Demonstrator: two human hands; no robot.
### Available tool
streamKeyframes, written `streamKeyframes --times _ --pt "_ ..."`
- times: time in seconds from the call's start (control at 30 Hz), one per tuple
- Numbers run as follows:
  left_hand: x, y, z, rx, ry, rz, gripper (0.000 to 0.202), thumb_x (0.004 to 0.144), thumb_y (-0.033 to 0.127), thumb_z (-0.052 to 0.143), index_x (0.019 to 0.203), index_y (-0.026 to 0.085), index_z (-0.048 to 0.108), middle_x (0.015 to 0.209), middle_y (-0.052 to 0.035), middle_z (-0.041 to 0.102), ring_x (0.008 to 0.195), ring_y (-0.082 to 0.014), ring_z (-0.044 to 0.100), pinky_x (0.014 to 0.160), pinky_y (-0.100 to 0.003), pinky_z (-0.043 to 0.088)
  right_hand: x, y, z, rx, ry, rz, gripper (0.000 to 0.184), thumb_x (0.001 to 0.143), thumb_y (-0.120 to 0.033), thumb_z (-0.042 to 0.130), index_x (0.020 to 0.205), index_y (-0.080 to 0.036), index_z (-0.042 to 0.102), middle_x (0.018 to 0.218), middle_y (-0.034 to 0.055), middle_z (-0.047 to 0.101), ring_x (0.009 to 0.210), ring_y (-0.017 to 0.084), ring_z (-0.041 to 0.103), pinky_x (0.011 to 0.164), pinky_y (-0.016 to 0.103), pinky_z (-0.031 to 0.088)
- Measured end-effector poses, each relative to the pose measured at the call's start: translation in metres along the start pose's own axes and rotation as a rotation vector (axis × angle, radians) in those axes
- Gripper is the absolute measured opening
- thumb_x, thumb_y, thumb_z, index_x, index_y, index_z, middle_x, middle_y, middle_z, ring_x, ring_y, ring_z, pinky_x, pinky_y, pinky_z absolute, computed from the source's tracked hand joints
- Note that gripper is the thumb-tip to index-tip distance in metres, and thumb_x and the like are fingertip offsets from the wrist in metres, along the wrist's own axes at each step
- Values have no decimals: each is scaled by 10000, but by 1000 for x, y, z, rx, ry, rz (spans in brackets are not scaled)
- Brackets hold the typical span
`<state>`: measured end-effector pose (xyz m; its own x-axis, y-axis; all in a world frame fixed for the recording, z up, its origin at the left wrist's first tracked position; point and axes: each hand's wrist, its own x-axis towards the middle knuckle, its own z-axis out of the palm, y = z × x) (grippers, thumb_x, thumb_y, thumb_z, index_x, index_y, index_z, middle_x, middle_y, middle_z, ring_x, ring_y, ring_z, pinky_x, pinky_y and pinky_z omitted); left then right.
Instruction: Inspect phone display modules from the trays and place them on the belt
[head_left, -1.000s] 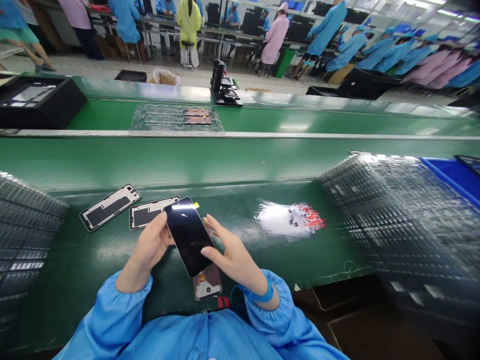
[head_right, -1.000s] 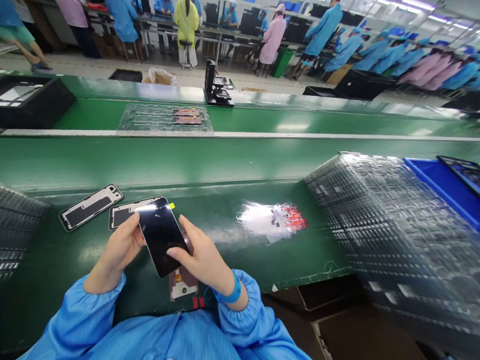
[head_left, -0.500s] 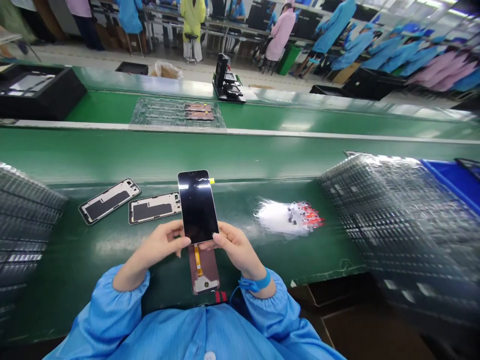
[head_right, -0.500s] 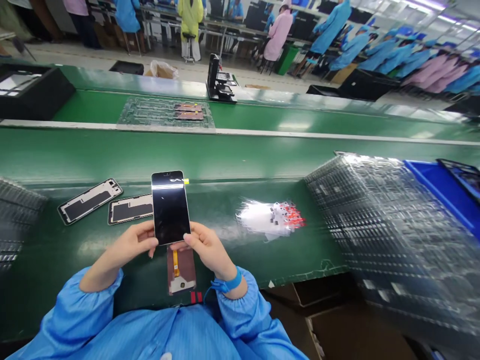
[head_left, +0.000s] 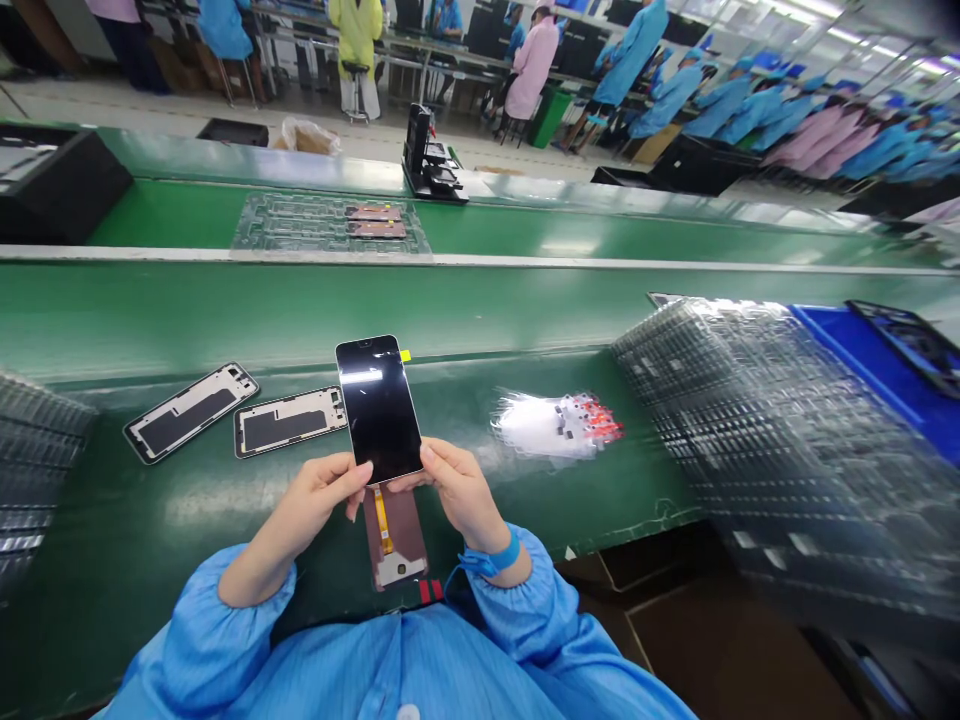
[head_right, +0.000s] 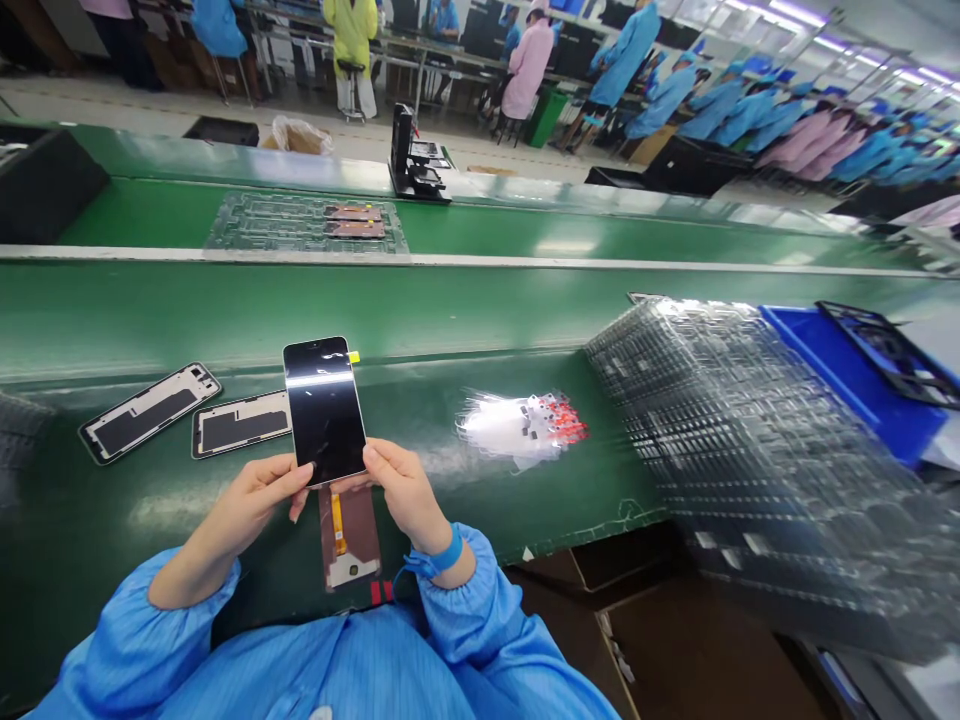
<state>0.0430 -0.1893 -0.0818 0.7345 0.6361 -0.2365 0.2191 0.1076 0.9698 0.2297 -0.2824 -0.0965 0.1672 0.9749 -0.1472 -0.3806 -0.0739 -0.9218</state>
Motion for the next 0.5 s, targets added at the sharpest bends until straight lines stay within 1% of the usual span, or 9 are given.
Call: streamKeyframes --times 0.07,0.17,0.2,0.27,0.3,0.33,0.37,0.43,0.5 --pt "3 3 -6 -99 -20 -17 434 883 532 642 654 164 639 626 -18 620 647 -146 567 650 -247 448 1 -3 -1 -9 -12 -1 439 892 -603 634 1013 -193 736 699 22 730 639 213 739 696 357 583" --pt "16 17 -28 -333 30 -58 424 795 576 723 913 169 727 878 -77 728 799 -214 660 687 -299 547 3 -4 -3 -71 -120 57 448 923 -598 581 1008 -181 722 675 25 716 631 204 732 665 333 564" --pt "23 24 -39 -385 76 -93 414 780 538 752 958 166 724 905 -86 736 802 -226 673 675 -317 568 5 -3 -3 -111 -162 82 472 937 -608 546 1053 -179 707 694 32 718 651 209 734 655 334 563" --pt "41 40 -63 -388 195 -172 280 788 370 782 935 142 712 849 -82 739 733 -212 679 629 -320 583 8 0 -3 -271 -175 73 489 959 -589 506 1207 -189 638 813 52 735 757 221 739 679 349 572" --pt "53 48 -76 -362 257 -197 189 812 274 763 919 129 704 822 -76 735 707 -198 678 625 -316 584 9 1 -3 -417 -145 30 476 959 -553 531 1267 -197 596 910 67 735 838 226 730 726 365 577" --pt "65 56 -89 -333 320 -204 117 844 196 722 931 120 697 816 -71 732 699 -184 677 637 -313 585 12 3 -3 -623 -112 -28 468 946 -508 583 1300 -204 564 1012 80 720 928 232 708 793 382 575" --pt "79 62 -102 -311 376 -193 100 882 150 674 974 115 690 837 -67 731 711 -173 678 660 -313 587 14 5 -3 -860 -86 -84 474 914 -452 658 1304 -202 553 1095 93 692 1010 241 673 865 399 559" --pt "106 72 -126 -278 468 -152 158 946 157 609 1088 116 664 940 -68 719 778 -165 681 717 -331 592 20 7 -2 -1277 -90 -136 525 816 -361 797 1256 -185 574 1180 118 633 1107 276 598 952 431 519" --pt "130 77 -149 -231 553 -109 250 971 248 608 1191 132 628 1096 -86 685 894 -187 680 782 -373 594 26 8 -1 -1477 -127 -119 567 732 -342 874 1195 -168 596 1177 143 599 1120 319 558 926 466 517"
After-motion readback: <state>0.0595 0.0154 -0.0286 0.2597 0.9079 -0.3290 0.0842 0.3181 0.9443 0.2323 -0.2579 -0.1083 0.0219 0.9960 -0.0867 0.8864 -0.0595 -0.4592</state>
